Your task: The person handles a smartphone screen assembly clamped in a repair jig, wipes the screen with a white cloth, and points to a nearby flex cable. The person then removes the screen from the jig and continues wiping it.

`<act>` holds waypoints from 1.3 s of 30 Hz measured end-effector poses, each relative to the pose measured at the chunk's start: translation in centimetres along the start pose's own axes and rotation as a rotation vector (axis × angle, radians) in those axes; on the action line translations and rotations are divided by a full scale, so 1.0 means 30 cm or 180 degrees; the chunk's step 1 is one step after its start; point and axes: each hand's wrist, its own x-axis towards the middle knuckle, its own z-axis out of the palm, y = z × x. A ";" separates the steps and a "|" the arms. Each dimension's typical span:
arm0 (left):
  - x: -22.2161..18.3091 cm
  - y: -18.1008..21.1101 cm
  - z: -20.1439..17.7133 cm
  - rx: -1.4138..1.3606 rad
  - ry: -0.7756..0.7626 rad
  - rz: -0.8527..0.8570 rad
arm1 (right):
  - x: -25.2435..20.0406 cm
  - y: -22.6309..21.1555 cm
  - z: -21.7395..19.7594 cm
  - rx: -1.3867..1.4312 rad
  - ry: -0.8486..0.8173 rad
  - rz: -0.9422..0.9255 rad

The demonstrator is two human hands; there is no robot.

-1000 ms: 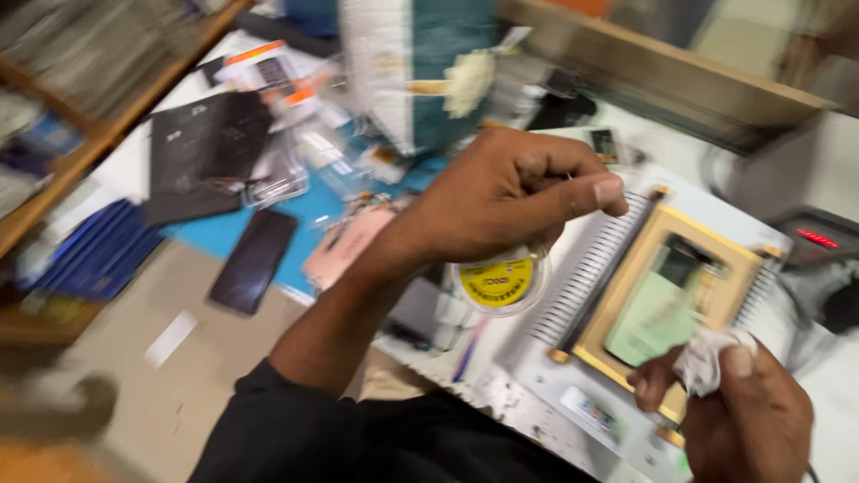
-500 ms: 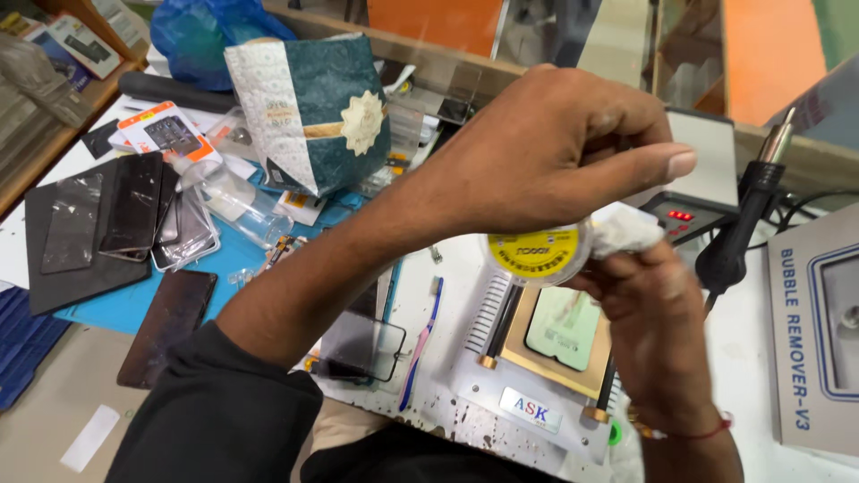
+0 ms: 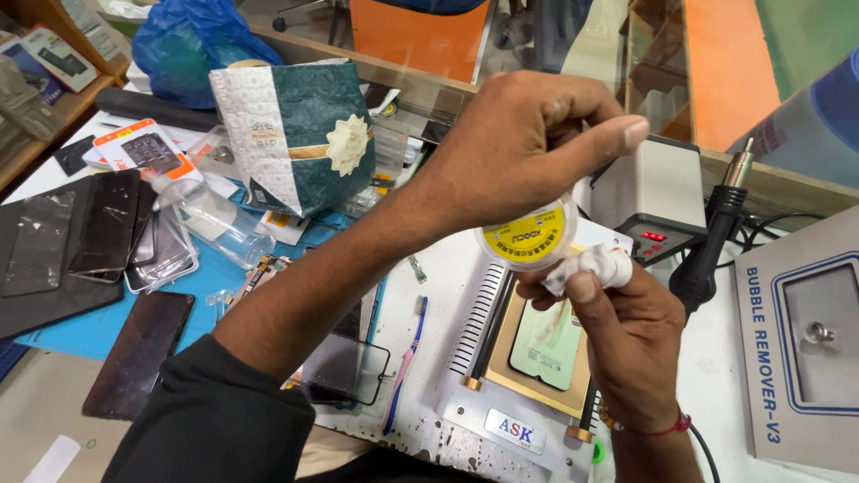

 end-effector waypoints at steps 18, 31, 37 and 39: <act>-0.025 -0.061 -0.046 -0.2559 -0.0086 -0.0304 | 0.047 0.020 -0.014 0.0423 0.0479 0.0672; -0.018 -0.055 -0.051 -0.2149 -0.0227 -0.0293 | 0.094 -0.010 0.056 -0.0534 -0.0283 0.0977; -0.029 -0.071 -0.055 -0.2082 -0.0361 -0.0225 | 0.048 -0.006 0.022 0.0652 -0.0430 0.0518; -0.040 -0.075 -0.050 -0.2016 -0.0388 -0.0268 | 0.038 0.000 0.017 0.0845 -0.0086 0.0237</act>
